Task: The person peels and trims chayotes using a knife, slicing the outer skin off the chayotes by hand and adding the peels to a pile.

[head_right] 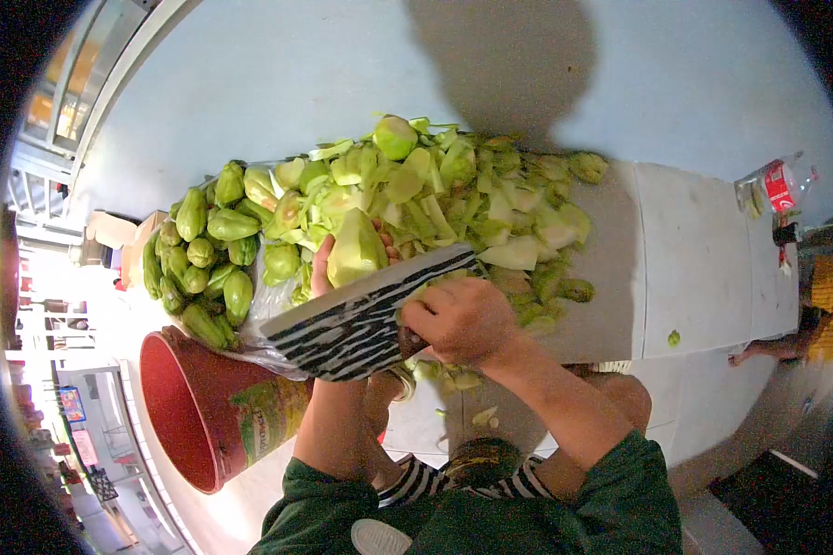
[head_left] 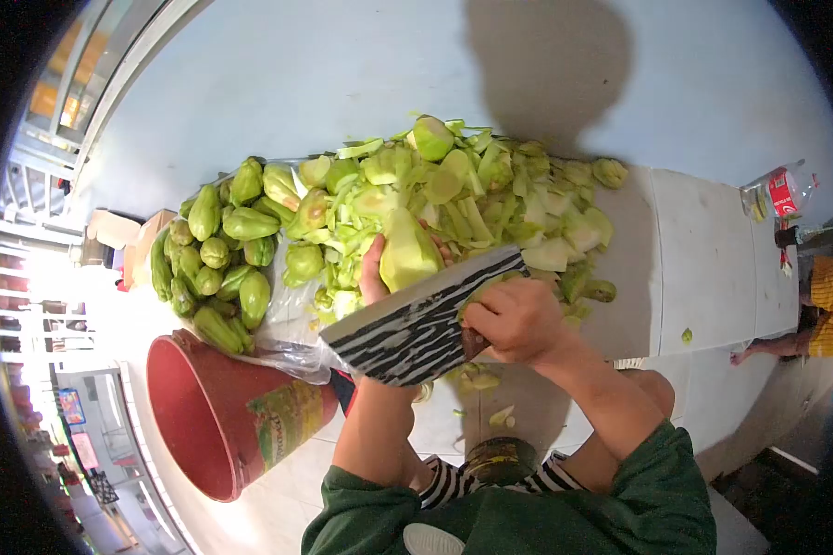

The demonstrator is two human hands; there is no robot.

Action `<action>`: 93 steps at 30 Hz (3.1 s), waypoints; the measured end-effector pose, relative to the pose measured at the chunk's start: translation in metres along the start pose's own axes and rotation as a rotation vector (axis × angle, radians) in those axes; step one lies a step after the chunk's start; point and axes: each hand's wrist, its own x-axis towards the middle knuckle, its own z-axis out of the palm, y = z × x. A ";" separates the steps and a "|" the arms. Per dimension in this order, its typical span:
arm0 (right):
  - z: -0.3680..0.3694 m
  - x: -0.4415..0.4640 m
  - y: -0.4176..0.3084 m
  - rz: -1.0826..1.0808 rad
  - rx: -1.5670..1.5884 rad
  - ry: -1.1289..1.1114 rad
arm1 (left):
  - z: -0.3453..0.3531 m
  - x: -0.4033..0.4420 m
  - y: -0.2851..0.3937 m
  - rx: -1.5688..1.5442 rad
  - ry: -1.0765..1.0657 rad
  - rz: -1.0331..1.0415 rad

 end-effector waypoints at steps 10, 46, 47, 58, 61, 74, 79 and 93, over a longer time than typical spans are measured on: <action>0.001 -0.014 0.016 0.226 -0.110 -0.024 | -0.008 0.009 -0.003 0.040 -0.081 0.110; -0.011 -0.002 0.027 0.720 0.082 -0.186 | -0.007 -0.003 0.014 -0.078 -0.173 0.040; -0.009 -0.003 0.026 0.717 0.089 -0.181 | -0.012 -0.002 0.017 -0.140 -0.305 0.011; 0.004 -0.010 0.001 0.010 -0.154 -0.114 | 0.007 -0.009 -0.004 -0.310 -0.138 -0.077; 0.005 -0.011 0.001 0.019 -0.159 -0.062 | -0.001 -0.003 -0.008 -0.257 -0.160 -0.061; -0.013 -0.017 0.015 0.261 -0.123 -0.106 | -0.012 0.003 0.004 -0.024 -0.055 0.136; -0.013 -0.008 -0.005 0.067 -0.097 -0.170 | -0.004 -0.009 0.001 -0.104 -0.169 -0.058; -0.023 -0.005 -0.003 0.155 0.025 -0.241 | -0.009 -0.004 0.007 0.039 -0.198 0.011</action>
